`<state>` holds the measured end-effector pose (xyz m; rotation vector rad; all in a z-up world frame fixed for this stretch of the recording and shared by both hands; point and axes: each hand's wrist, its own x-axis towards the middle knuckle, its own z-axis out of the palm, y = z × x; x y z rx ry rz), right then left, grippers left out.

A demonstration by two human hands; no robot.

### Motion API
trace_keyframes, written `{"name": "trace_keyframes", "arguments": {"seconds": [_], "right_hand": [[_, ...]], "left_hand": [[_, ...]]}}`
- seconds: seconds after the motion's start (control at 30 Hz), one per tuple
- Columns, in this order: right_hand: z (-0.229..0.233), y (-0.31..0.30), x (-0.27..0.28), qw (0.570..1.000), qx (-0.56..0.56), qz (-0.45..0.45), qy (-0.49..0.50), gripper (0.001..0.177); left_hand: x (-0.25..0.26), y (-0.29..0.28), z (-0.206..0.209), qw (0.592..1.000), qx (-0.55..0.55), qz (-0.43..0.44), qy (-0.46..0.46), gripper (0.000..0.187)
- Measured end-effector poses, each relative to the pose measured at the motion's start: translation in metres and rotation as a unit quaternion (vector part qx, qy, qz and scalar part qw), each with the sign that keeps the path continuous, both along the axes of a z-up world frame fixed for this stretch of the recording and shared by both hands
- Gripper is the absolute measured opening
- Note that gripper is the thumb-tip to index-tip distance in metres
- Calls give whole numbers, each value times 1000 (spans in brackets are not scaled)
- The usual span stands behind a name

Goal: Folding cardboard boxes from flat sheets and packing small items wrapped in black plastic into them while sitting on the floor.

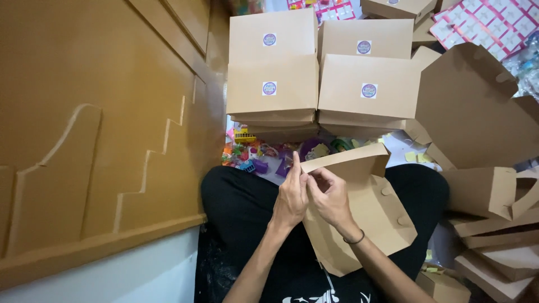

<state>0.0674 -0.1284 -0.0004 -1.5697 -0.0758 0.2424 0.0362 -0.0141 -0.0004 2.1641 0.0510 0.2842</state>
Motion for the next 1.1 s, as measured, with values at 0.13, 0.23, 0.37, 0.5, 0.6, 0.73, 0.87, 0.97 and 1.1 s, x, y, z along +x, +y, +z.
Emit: {"name": "trace_keyframes", "arguments": {"seconds": [0.13, 0.23, 0.37, 0.5, 0.6, 0.73, 0.87, 0.97, 1.1], "right_hand": [[1, -1, -1, 999, -36, 3, -17, 11], [1, -4, 3, 999, -32, 25, -19, 11], [-13, -6, 6, 999, -15, 40, 7, 11], [-4, -7, 10, 999, -7, 41, 10, 12], [1, -5, 8, 999, -11, 38, 8, 12], [13, -1, 4, 999, -39, 8, 5, 11], [20, 5, 2, 996, -80, -33, -13, 9], [22, 3, 4, 990, -112, -46, -71, 9], [38, -7, 8, 962, -161, -21, -218, 6]], "left_hand": [[-2, 9, 0, 999, -34, -31, 15, 59], [-3, 19, 1, 997, -18, -71, 17, 60], [-7, 21, 5, 998, 0, -69, 15, 60], [-8, 22, 8, 984, 163, -74, -16, 60], [-4, 23, -9, 981, 171, -85, -24, 61], [-3, 18, 7, 989, 130, -69, -10, 63], [2, 15, 1, 994, 85, -62, 2, 67], [4, 13, -17, 999, 34, -30, 5, 70], [1, 12, -18, 997, 2, 70, -15, 73]]}}
